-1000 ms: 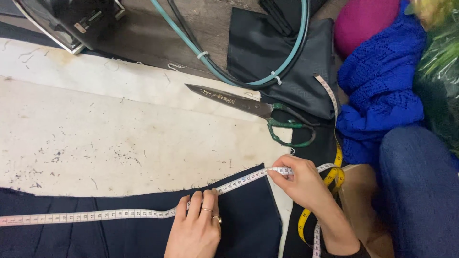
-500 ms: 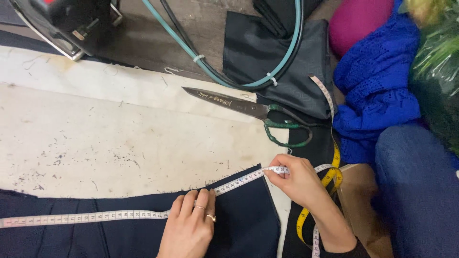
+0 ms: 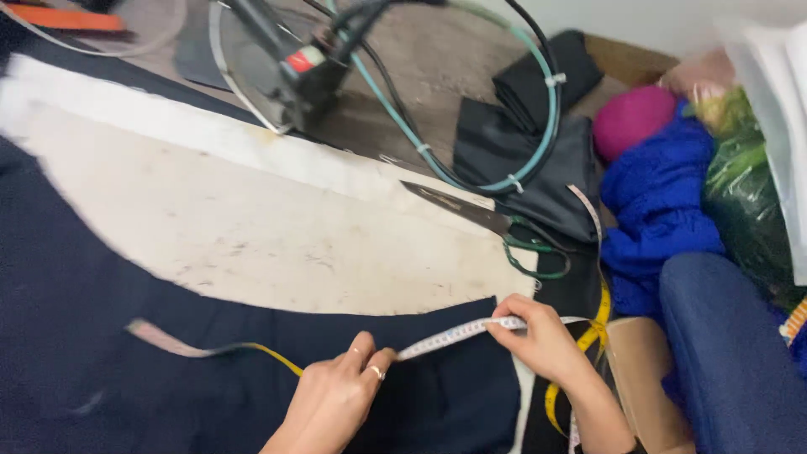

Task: Measuring and marking a fabric garment piece on a workbench using a measuring tape and chalk

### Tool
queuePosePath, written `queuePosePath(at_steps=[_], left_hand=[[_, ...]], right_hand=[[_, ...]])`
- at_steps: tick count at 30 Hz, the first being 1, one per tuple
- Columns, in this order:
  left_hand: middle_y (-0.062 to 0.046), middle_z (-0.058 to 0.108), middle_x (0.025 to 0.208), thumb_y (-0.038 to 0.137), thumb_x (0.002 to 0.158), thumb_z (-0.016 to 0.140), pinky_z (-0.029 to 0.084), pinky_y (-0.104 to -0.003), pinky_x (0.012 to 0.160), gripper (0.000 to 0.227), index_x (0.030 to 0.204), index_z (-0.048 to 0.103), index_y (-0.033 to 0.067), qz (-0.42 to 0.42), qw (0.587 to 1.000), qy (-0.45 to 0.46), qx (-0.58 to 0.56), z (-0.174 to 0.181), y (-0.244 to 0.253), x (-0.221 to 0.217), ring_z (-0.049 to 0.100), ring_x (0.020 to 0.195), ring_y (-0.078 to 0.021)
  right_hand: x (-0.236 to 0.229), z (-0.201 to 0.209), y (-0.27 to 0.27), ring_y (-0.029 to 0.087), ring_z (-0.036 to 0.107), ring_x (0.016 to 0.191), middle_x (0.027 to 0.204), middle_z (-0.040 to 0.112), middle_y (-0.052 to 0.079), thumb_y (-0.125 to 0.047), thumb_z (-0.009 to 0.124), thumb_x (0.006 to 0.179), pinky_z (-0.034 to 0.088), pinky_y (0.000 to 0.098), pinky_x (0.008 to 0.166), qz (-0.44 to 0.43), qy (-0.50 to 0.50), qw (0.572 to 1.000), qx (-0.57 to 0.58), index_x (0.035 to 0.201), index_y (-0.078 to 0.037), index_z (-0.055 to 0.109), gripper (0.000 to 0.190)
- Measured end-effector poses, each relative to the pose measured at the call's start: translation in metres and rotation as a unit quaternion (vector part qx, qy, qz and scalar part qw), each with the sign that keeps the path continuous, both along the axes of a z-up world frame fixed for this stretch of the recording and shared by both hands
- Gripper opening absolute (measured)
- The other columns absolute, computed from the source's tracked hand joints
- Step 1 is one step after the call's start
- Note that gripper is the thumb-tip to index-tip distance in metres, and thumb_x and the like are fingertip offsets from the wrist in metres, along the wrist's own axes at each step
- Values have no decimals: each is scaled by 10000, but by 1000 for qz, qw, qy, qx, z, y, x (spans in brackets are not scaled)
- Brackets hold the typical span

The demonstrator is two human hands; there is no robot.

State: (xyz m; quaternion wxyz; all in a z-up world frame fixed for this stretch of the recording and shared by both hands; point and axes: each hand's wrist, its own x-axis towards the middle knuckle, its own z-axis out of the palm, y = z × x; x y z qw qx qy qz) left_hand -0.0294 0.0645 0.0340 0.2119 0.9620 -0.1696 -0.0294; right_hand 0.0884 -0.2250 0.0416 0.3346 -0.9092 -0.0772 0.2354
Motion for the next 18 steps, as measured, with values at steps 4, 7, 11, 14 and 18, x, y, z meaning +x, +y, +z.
queuePosePath(at_steps=[4,7,11,14,18], left_hand=[[-8,497,853,363,884,578,485,-456,331,202,1061,547,268,66,994,38,81,15,65,-41,666,559,-221],[50,522,796,451,863,566,491,-475,366,173,992,600,342,179,979,9,97,33,143,-86,647,535,-246],[122,656,850,440,771,685,428,-369,323,210,962,655,360,274,944,-171,73,38,256,-160,617,422,-202],[218,671,763,342,754,715,485,-240,442,153,899,690,385,320,926,-196,42,26,332,-215,633,565,7],[140,580,626,342,728,725,388,-252,451,147,802,698,466,478,863,-163,-6,9,413,-271,535,469,-106]], right_hand=[[-3,16,49,121,561,622,661,631,-39,-253,692,771,418,279,628,87,-56,993,-52,719,-171,648,107],[-3,28,95,153,595,659,703,654,-21,-248,670,784,437,287,678,101,-87,988,-80,748,-161,643,98],[-4,35,179,146,589,673,727,663,-37,-293,661,808,430,292,686,118,-106,983,-97,758,-183,658,121],[-3,40,248,162,567,656,695,648,-14,-295,684,802,420,305,664,111,-121,982,-92,776,-177,665,122],[0,47,348,165,624,692,719,692,-7,-323,673,799,450,308,698,117,-150,976,-109,803,-184,688,140]])
